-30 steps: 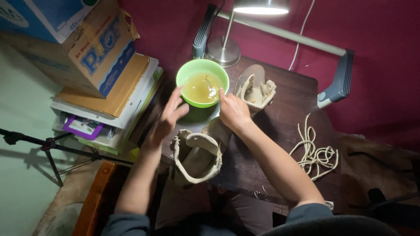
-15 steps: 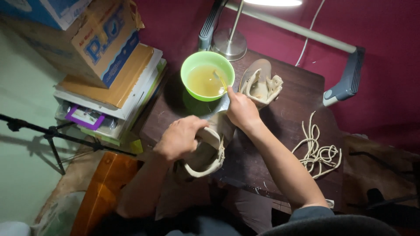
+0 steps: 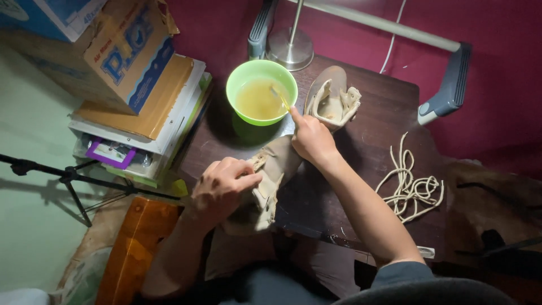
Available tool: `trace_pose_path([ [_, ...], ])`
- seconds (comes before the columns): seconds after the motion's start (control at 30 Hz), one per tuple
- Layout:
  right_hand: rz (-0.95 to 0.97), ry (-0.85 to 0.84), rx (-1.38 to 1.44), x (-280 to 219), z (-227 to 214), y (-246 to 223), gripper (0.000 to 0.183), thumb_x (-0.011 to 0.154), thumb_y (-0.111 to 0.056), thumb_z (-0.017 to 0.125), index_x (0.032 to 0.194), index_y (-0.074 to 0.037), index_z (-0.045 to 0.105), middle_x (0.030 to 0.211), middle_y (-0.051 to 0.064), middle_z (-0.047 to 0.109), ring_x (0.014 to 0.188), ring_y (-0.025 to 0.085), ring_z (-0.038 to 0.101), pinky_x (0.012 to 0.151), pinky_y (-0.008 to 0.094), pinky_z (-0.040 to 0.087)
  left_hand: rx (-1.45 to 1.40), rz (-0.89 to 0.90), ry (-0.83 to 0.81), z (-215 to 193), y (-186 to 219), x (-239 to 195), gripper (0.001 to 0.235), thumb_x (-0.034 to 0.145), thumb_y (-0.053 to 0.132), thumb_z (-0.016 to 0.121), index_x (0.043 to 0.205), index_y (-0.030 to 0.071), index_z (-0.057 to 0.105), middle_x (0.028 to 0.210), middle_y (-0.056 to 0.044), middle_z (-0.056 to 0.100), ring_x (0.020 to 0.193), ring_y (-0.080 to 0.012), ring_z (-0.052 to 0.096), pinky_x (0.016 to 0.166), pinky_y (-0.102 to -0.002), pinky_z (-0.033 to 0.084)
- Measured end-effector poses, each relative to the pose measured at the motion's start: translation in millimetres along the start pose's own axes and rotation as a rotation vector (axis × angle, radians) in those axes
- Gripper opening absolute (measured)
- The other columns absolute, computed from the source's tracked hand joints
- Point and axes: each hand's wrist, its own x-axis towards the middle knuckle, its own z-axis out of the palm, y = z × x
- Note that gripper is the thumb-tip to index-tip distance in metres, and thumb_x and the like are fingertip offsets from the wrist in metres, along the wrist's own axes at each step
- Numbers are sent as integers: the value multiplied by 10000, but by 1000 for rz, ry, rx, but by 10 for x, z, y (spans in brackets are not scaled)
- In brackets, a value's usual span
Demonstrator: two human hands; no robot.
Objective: The person cleans a beige boot using a toothbrush dipped in a liquid solution. They scrub the exterior and interior of the boot, repeatedly dipping the brush into a green bowl of water on the table.
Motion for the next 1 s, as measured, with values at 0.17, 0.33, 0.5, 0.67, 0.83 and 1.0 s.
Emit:
trace_pose_path([
  [0.17,15,-17,47,-19,-75,-44,690,782,-82,517,1472,-89,528,910,197,678,847,421,730,733,546,620,-79,-87,-87,-29,-84,-76,100,775,205,660,842,276,641,939,95,562,958,-160,619,713,-324,519],
  [0.33,31,4,117,-40,-153,-131,682,782,-4,518,1463,-39,548,946,251,702,879,455,726,758,577,613,-226,-220,-149,12,-142,-114,89,723,188,611,759,234,544,900,69,533,946,-186,629,724,-331,521],
  [0.5,52,-7,130,-32,-95,-120,594,872,-37,443,1458,-55,540,890,249,675,820,468,725,703,581,610,-312,-160,-150,76,-207,-137,150,692,146,616,755,207,495,828,19,484,827,-254,617,708,-362,513],
  [0.67,76,-5,163,-53,-56,-135,574,884,-47,434,1449,-51,537,911,274,681,842,496,717,723,622,598,-338,-163,-165,57,-199,-116,197,677,143,628,727,216,452,790,28,456,781,-242,606,693,-352,507],
  [0.83,98,-34,240,-110,-168,-248,586,882,-39,424,1456,-36,543,962,298,699,885,490,721,771,609,604,-345,-148,-154,-22,-131,-78,173,717,153,607,741,208,445,787,13,439,756,-251,580,690,-343,503],
  [1.0,158,-41,330,-119,-155,-254,582,903,-48,413,1475,-48,515,1047,334,700,1019,493,694,882,607,571,-304,-119,-160,-146,-112,-13,144,731,182,634,792,206,506,837,3,487,768,-264,602,660,-390,531],
])
